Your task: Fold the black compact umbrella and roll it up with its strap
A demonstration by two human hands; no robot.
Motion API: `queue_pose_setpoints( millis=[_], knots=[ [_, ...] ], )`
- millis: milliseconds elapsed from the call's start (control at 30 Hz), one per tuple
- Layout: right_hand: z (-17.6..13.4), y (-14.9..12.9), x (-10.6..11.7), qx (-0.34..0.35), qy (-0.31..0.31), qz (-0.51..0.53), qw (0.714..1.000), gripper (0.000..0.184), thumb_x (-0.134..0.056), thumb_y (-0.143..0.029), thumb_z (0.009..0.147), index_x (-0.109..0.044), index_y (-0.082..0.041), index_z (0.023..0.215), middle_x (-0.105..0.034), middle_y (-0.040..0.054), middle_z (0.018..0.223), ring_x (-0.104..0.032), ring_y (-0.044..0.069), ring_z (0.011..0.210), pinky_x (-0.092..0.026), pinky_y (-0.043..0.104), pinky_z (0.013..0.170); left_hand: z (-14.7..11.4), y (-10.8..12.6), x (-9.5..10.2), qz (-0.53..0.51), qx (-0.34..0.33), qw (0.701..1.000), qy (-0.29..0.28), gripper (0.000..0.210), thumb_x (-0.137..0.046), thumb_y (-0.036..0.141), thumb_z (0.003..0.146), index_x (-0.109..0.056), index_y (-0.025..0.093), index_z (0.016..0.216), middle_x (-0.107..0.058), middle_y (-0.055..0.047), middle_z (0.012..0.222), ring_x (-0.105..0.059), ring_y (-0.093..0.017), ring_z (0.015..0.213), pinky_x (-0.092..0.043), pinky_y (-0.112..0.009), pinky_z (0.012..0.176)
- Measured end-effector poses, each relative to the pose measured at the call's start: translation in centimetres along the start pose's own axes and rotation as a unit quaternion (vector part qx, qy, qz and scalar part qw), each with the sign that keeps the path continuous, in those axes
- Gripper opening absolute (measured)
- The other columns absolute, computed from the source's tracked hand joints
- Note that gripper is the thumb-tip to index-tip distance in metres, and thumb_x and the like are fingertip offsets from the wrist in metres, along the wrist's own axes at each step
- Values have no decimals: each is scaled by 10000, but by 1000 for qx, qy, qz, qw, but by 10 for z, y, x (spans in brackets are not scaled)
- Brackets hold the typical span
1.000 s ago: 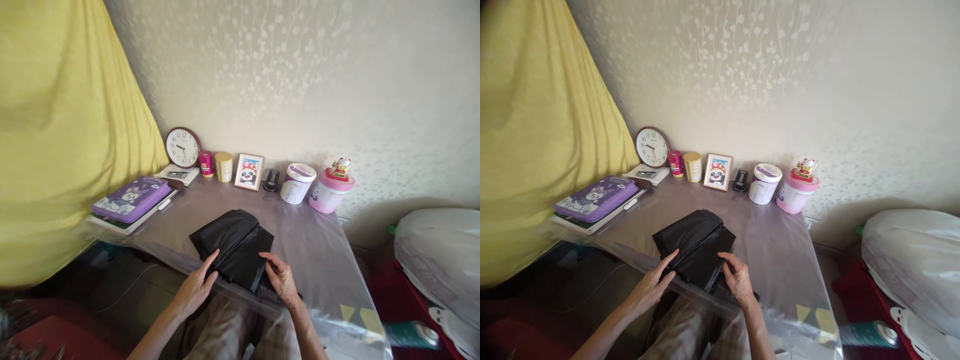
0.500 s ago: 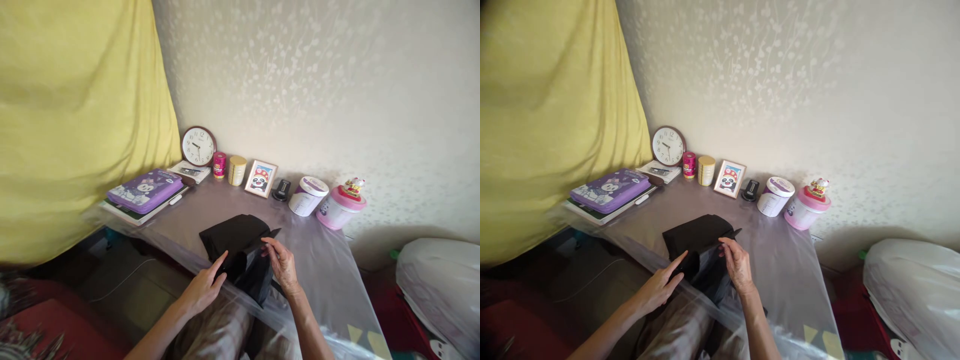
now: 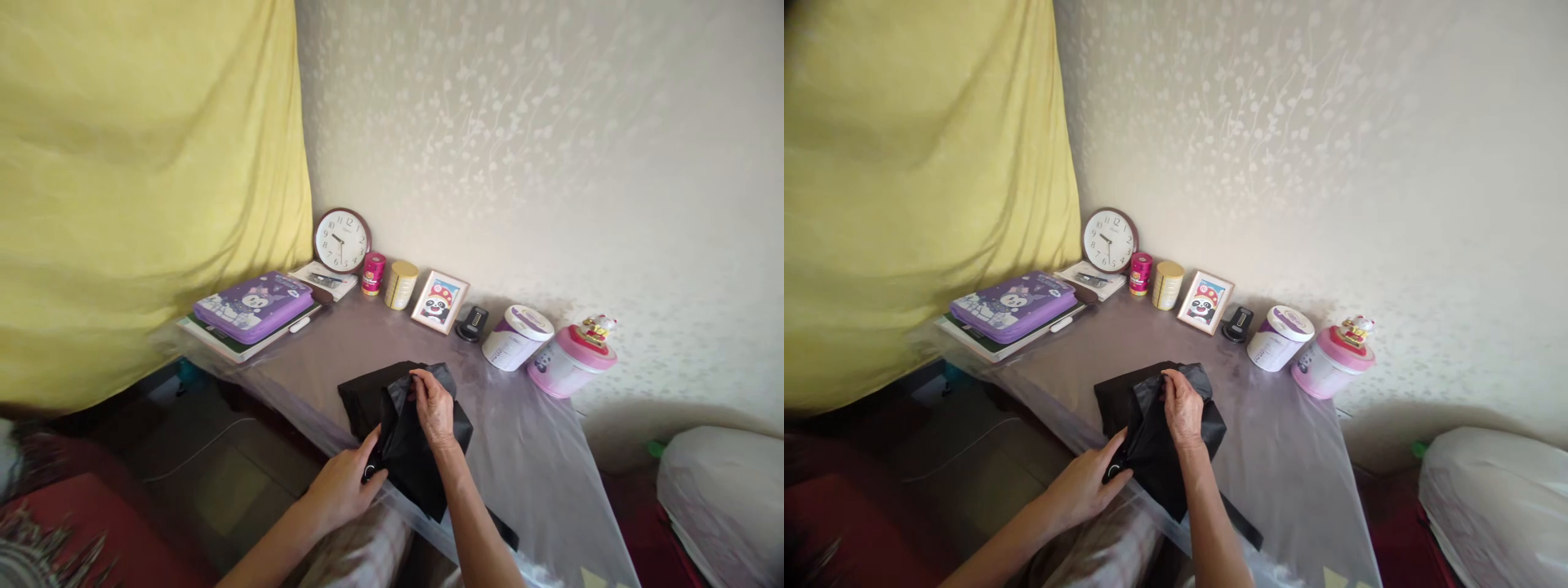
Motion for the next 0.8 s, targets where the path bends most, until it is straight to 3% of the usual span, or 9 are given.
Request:
queue_pose_setpoints(
  millis=[167,400,467,567,633,800],
  knots=[
    [0,3,-15,12,17,-81,996,311,-329,-297,903,-615,-213,991,-676,54,917,-640,177,825,-473,266,759,1,1,-4,23,3,1000,1,581,-408,336,847,-261,184,1388,-659,-109,1013,-615,-241,925,-428,-317,796],
    [2,4,-29,13,4,-136,991,302,-329,-263,903,-611,-218,1000,-679,49,936,-645,176,795,-468,249,707,-2,1,-5,27,-10,1000,6,548,-376,338,868,-271,182,1382,-613,-117,1125,-590,-242,991,-416,-332,849],
    [3,4,-31,11,-4,-156,988,295,-335,-251,901,-614,-221,994,-679,50,924,-647,179,773,-463,244,676,-2,1,-4,26,-13,1000,11,575,-374,342,872,-211,192,1403,-609,-115,1139,-593,-237,987,-414,-326,849],
    [4,2,-33,13,-13,-183,983,290,-339,-248,905,-616,-224,987,-680,53,891,-646,173,722,-447,231,623,-4,4,-2,24,-17,999,22,688,-370,326,882,26,197,1430,-638,-107,1074,-625,-222,894,-434,-304,785],
    [5,1,-34,17,-21,-202,979,289,-335,-248,911,-614,-225,982,-682,48,865,-643,163,710,-432,219,603,-5,7,-1,53,-25,998,14,692,-348,308,894,94,223,1420,-653,-92,1000,-637,-214,835,-443,-297,749],
    [5,-1,-36,2,-37,-252,967,271,-345,-245,917,-612,-237,964,-680,17,813,-636,131,685,-395,194,570,-5,14,-1,210,-67,975,-36,539,-240,269,926,-24,370,1409,-633,-86,934,-655,-228,762,-478,-326,670]
  ],
)
Point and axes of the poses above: each hand's wrist, its own z-axis towards the middle knuckle, its own x-axis out of the back of the hand, y = z × x, the point moved 4 cm from there along z, towards the middle knuckle
